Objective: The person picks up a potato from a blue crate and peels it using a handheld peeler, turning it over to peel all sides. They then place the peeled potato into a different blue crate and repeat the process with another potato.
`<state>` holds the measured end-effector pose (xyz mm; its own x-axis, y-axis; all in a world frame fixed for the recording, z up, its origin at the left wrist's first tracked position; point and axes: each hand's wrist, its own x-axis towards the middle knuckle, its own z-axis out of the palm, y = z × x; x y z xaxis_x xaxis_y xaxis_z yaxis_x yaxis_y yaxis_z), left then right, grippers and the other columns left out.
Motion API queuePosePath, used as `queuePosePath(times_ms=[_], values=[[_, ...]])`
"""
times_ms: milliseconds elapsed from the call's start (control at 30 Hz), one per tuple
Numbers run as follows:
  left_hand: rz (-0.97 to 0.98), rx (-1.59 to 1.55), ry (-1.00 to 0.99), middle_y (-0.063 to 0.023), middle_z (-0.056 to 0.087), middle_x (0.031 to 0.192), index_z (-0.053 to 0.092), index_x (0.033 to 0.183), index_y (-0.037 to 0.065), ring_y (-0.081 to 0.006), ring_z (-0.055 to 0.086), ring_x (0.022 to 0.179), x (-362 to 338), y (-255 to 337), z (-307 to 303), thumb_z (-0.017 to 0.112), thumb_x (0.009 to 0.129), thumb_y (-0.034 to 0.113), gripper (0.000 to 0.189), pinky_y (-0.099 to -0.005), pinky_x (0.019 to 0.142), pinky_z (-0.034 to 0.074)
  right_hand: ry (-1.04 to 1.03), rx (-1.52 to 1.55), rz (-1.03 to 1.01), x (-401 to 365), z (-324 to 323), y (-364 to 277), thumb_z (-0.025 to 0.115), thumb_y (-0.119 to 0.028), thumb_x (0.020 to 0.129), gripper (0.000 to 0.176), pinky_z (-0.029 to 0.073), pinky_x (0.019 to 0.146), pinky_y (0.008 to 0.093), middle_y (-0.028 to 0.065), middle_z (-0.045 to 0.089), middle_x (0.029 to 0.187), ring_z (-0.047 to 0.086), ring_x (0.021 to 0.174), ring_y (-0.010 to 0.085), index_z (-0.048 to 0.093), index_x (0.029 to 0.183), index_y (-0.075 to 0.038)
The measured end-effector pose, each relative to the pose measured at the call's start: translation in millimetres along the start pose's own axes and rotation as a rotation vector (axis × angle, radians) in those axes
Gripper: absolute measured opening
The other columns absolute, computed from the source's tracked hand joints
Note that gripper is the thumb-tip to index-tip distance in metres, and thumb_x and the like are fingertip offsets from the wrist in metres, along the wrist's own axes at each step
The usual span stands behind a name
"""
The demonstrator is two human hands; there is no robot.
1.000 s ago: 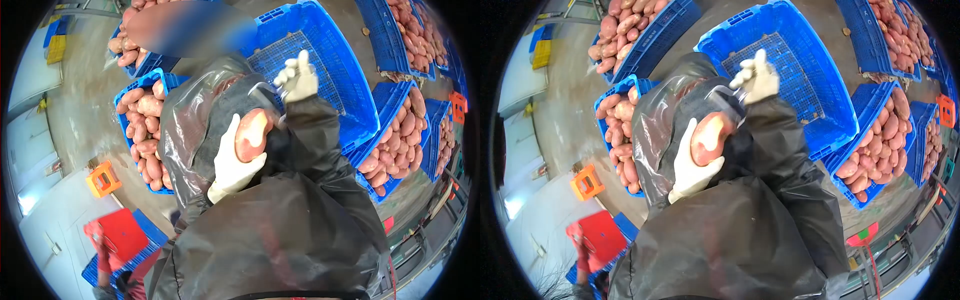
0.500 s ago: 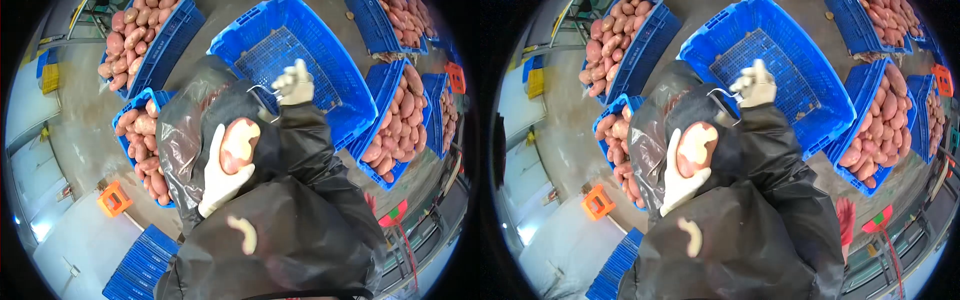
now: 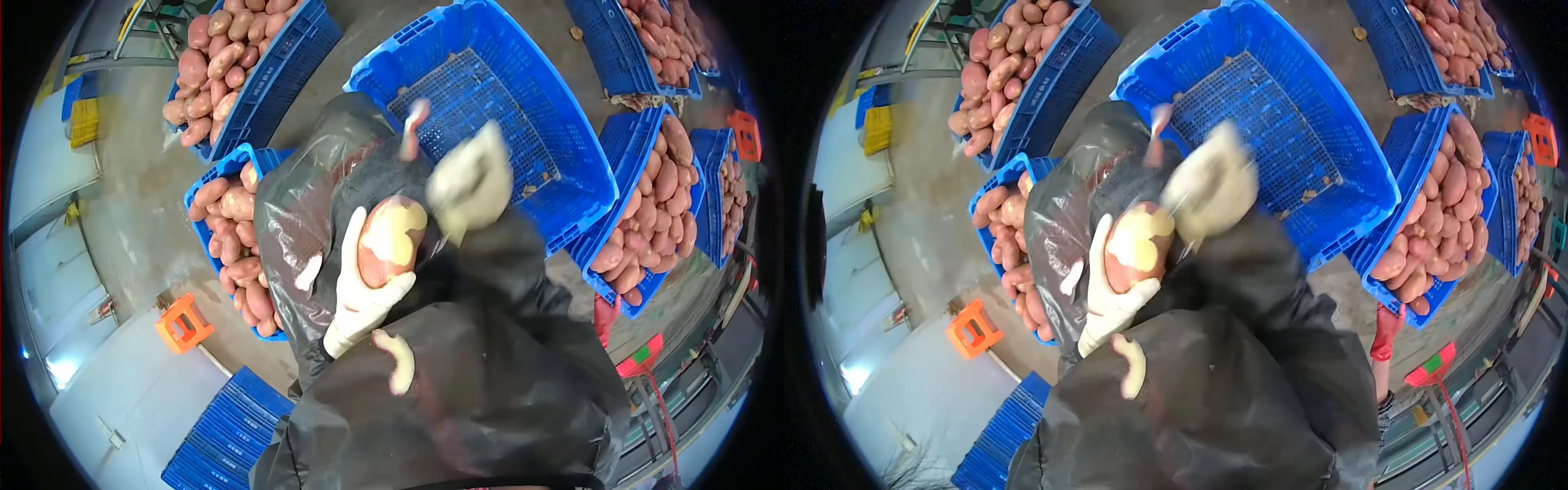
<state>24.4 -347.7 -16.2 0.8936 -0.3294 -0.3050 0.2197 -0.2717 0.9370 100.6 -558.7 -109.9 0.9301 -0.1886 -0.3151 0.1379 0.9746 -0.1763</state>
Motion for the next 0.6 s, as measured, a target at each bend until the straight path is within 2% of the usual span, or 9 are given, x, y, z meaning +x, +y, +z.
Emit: queuePosePath(times_ms=[33, 100, 167, 233, 300, 400, 500, 533, 600], values=[[-0.008, -0.003, -0.003, -0.0133, 0.044, 0.125, 0.018, 0.142, 0.009, -0.0249, 0.046, 0.114, -1.0, -7.3, 1.7, 0.074, 0.065, 0.005, 0.095, -0.0336, 0.094, 0.040, 0.028, -0.019, 0.086, -2.4, -0.8, 4.2, 0.048, -0.028, 0.091, 0.030, 0.041, 0.043, 0.0317, 0.0031, 0.043, 0.050, 0.046, 0.041, 0.0173, 0.051, 0.073, -0.004], [-0.082, -0.953, -0.101, -0.0138, 0.044, 0.126, 0.021, 0.141, 0.008, -0.0236, 0.047, 0.114, -11.4, -23.7, 2.3, 0.075, 0.065, 0.007, 0.093, -0.0328, 0.095, 0.039, 0.089, -0.037, 0.250, -16.6, 0.2, 15.7, 0.047, -0.028, 0.092, 0.035, 0.045, 0.047, 0.0333, 0.0058, 0.050, 0.054, 0.053, 0.047, 0.0198, 0.055, 0.070, -0.002], [-0.183, -0.818, 0.025, -0.0140, 0.047, 0.123, 0.021, 0.141, 0.006, -0.0226, 0.047, 0.114, 0.2, 7.1, 9.4, 0.075, 0.065, 0.008, 0.093, -0.0324, 0.098, 0.035, 0.230, -0.595, -0.204, 1.2, 10.2, -4.9, 0.047, -0.030, 0.093, 0.039, 0.046, 0.047, 0.0349, 0.0054, 0.050, 0.055, 0.055, 0.052, 0.0201, 0.055, 0.067, -0.002], [-0.139, -0.007, 0.160, -0.0149, 0.044, 0.127, 0.018, 0.141, 0.005, -0.0228, 0.047, 0.114, -0.3, 2.9, 2.4, 0.075, 0.066, 0.009, 0.095, -0.0330, 0.098, 0.036, 0.107, -0.567, -0.418, 3.6, 14.4, -16.7, 0.043, -0.043, 0.092, 0.045, 0.046, 0.060, 0.0391, 0.0023, 0.052, 0.059, 0.058, 0.064, 0.0208, 0.054, 0.066, -0.009], [-0.229, -0.052, 0.182, -0.0154, 0.041, 0.130, 0.017, 0.141, 0.004, -0.0232, 0.045, 0.116, 3.5, 21.9, 7.2, 0.076, 0.064, 0.010, 0.097, -0.0336, 0.099, 0.035, 0.129, -0.470, -0.262, -20.7, 57.0, -19.4, 0.041, -0.042, 0.094, 0.046, 0.046, 0.068, 0.0417, 0.0022, 0.051, 0.059, 0.057, 0.067, 0.0203, 0.054, 0.065, -0.009], [0.032, 0.057, 0.055, -0.0154, 0.040, 0.131, 0.019, 0.139, -0.001, -0.0222, 0.039, 0.122, -2.9, 8.9, 4.9, 0.077, 0.061, 0.010, 0.097, -0.0334, 0.101, 0.032, -0.091, -0.115, -0.051, -31.6, 45.8, -16.6, 0.041, -0.044, 0.093, 0.048, 0.048, 0.067, 0.0420, 0.0026, 0.048, 0.056, 0.054, 0.060, 0.0199, 0.051, 0.061, -0.010], [0.131, 0.222, -0.077, -0.0153, 0.039, 0.131, 0.019, 0.139, -0.002, -0.0235, 0.038, 0.123, -1.8, -13.3, 0.4, 0.076, 0.060, 0.008, 0.098, -0.0338, 0.102, 0.031, -0.015, -0.334, 0.200, -48.3, 53.9, 22.1, 0.040, -0.050, 0.091, 0.052, 0.045, 0.051, 0.0393, 0.0033, 0.043, 0.049, 0.047, 0.047, 0.0189, 0.044, 0.057, -0.011], [-0.016, -0.041, 0.004, -0.0161, 0.039, 0.131, 0.018, 0.139, -0.002, -0.0239, 0.039, 0.123, -0.3, -12.7, 5.9, 0.074, 0.059, 0.008, 0.098, -0.0340, 0.101, 0.031, -0.065, -0.385, 0.155, -40.0, 38.9, 21.4, 0.045, -0.045, 0.092, 0.053, 0.048, 0.053, 0.0401, 0.0075, 0.047, 0.052, 0.055, 0.053, 0.0218, 0.043, 0.055, -0.006], [-0.066, -0.013, 0.049, -0.0167, 0.039, 0.131, 0.019, 0.139, -0.002, -0.0236, 0.039, 0.122, 1.6, 1.7, 10.5, 0.074, 0.059, 0.008, 0.098, -0.0338, 0.101, 0.032, 0.113, -0.411, 0.094, -4.3, 31.2, 10.3, 0.045, -0.043, 0.092, 0.047, 0.047, 0.057, 0.0380, 0.0040, 0.043, 0.052, 0.049, 0.051, 0.0182, 0.043, 0.059, -0.009]])
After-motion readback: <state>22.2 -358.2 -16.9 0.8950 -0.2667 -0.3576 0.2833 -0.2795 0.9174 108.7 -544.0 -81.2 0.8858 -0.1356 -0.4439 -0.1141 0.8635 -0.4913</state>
